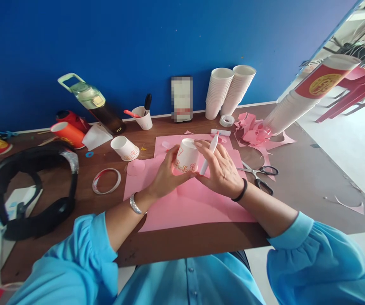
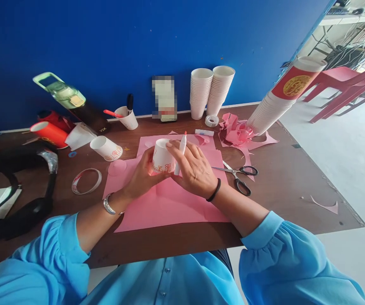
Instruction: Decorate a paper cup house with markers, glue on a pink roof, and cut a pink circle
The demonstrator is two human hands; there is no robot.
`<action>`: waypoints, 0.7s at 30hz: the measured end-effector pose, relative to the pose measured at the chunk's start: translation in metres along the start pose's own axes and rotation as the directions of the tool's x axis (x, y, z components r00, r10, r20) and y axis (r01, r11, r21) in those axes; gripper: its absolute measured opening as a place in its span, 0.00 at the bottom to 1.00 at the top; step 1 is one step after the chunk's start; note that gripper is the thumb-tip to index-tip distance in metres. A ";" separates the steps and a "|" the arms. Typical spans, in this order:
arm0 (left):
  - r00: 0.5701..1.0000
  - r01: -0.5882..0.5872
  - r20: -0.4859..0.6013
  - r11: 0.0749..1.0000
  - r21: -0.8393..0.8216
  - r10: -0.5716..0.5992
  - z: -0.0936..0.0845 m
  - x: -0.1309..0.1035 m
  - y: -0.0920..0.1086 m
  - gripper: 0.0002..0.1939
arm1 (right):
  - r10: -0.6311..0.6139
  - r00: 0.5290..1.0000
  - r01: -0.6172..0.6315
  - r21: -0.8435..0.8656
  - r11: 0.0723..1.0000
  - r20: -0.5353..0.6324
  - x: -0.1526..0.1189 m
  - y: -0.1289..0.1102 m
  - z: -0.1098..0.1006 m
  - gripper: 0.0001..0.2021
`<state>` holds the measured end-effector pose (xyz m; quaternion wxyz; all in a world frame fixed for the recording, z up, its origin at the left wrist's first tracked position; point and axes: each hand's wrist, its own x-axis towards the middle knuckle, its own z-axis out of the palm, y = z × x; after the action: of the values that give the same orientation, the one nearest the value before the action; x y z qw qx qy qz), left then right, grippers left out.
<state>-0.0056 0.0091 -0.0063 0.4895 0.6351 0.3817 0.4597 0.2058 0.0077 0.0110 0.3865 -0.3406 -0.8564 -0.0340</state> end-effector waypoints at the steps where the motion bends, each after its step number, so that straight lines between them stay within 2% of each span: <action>1: 1.000 0.030 0.010 0.999 -0.019 -0.030 -0.001 0.000 0.001 0.42 | -0.001 1.000 0.001 0.016 1.000 -0.006 0.000 0.000 0.000 0.41; 3: 0.994 0.089 0.078 0.985 -0.147 -0.078 -0.004 0.000 0.001 0.39 | -0.003 0.999 0.006 0.071 0.997 -0.039 0.001 0.001 0.001 0.41; 5: 0.975 0.158 0.196 0.940 -0.301 -0.102 -0.008 0.001 0.000 0.34 | -0.006 0.997 0.015 0.132 0.991 -0.071 0.002 0.005 0.002 0.42; 8: 0.947 0.213 0.308 0.903 -0.373 -0.096 -0.010 0.001 -0.001 0.28 | -0.008 0.997 0.021 0.158 0.987 -0.082 0.002 0.008 0.003 0.43; 10: 0.955 0.179 0.283 0.932 -0.314 -0.088 -0.008 0.000 -0.001 0.30 | -0.004 0.998 0.010 0.105 0.994 -0.061 0.001 0.007 0.003 0.43; 13: 0.983 0.100 0.165 0.986 -0.132 -0.077 -0.002 -0.001 0.000 0.39 | 0.017 1.000 -0.017 0.013 1.000 0.004 -0.001 0.000 0.002 0.42; 15: 0.988 0.104 0.124 0.993 -0.056 -0.096 0.000 -0.002 0.000 0.39 | 0.019 0.999 -0.020 0.020 1.000 0.044 -0.001 -0.003 0.000 0.43; 18: 0.973 0.174 0.182 0.966 -0.190 -0.139 -0.004 -0.002 0.000 0.33 | -0.010 0.999 0.006 0.108 0.994 0.036 0.002 -0.005 -0.003 0.46; 21: 0.949 0.252 0.279 0.881 -0.401 -0.144 -0.011 0.000 0.000 0.26 | -0.039 0.995 0.055 0.173 0.983 -0.092 0.004 -0.006 -0.007 0.45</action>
<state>-0.0160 0.0116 -0.0057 0.7051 0.5194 0.2714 0.3992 0.2040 0.0032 0.0199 0.4513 -0.2831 -0.8461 0.0176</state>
